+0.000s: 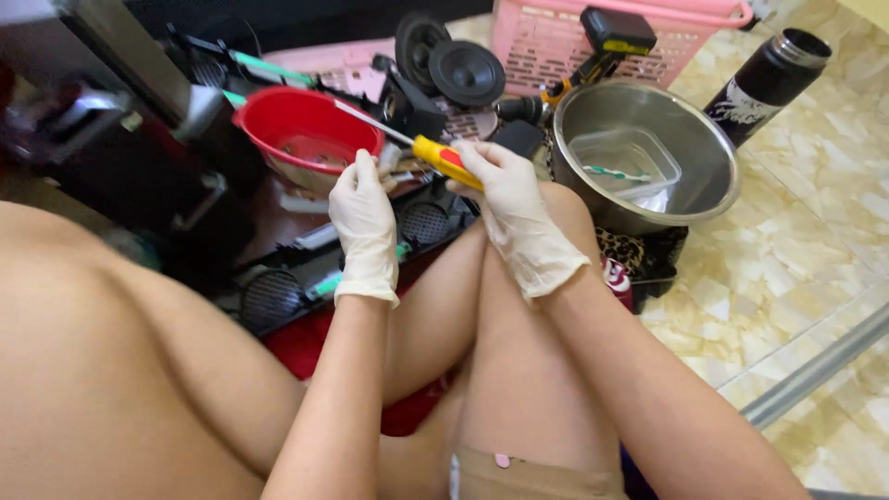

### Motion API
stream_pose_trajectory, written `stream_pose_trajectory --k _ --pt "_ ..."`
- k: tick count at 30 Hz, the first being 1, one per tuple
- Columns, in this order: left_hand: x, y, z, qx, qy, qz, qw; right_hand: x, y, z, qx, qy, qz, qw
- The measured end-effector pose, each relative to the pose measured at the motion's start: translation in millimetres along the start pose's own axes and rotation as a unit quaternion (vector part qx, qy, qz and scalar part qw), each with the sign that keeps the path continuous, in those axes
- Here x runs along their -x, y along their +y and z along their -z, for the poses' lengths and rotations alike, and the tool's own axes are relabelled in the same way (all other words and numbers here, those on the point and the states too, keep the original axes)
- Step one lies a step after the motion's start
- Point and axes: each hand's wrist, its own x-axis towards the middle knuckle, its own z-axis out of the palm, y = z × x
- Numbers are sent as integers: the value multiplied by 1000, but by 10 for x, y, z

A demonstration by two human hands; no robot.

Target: Assembling the internal components of a speaker housing using a manual screwdriver and hand placement.

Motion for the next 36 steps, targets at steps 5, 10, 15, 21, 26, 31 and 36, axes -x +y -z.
stream_pose_trajectory --k 5,10,15,21,26,31,36 --pt "97 -232 -52 102 -36 65 992 -8 230 83 30 -29 6 999" --pt "64 -398 18 169 -69 97 978 28 334 40 -12 -75 -22 997" --pt "85 -360 164 195 -81 93 973 20 467 31 -22 -102 -69 992" --pt "42 -428 279 155 -57 54 985 134 368 -3 -35 -120 -102 987" --pt "17 -547 262 194 -55 46 978 201 345 53 -32 -133 -98 986" --pt "153 -364 311 208 -62 34 976 255 252 -11 -32 -132 -86 987" --pt "87 -411 450 -60 -34 -12 998 93 302 97 -130 -75 -166 975"
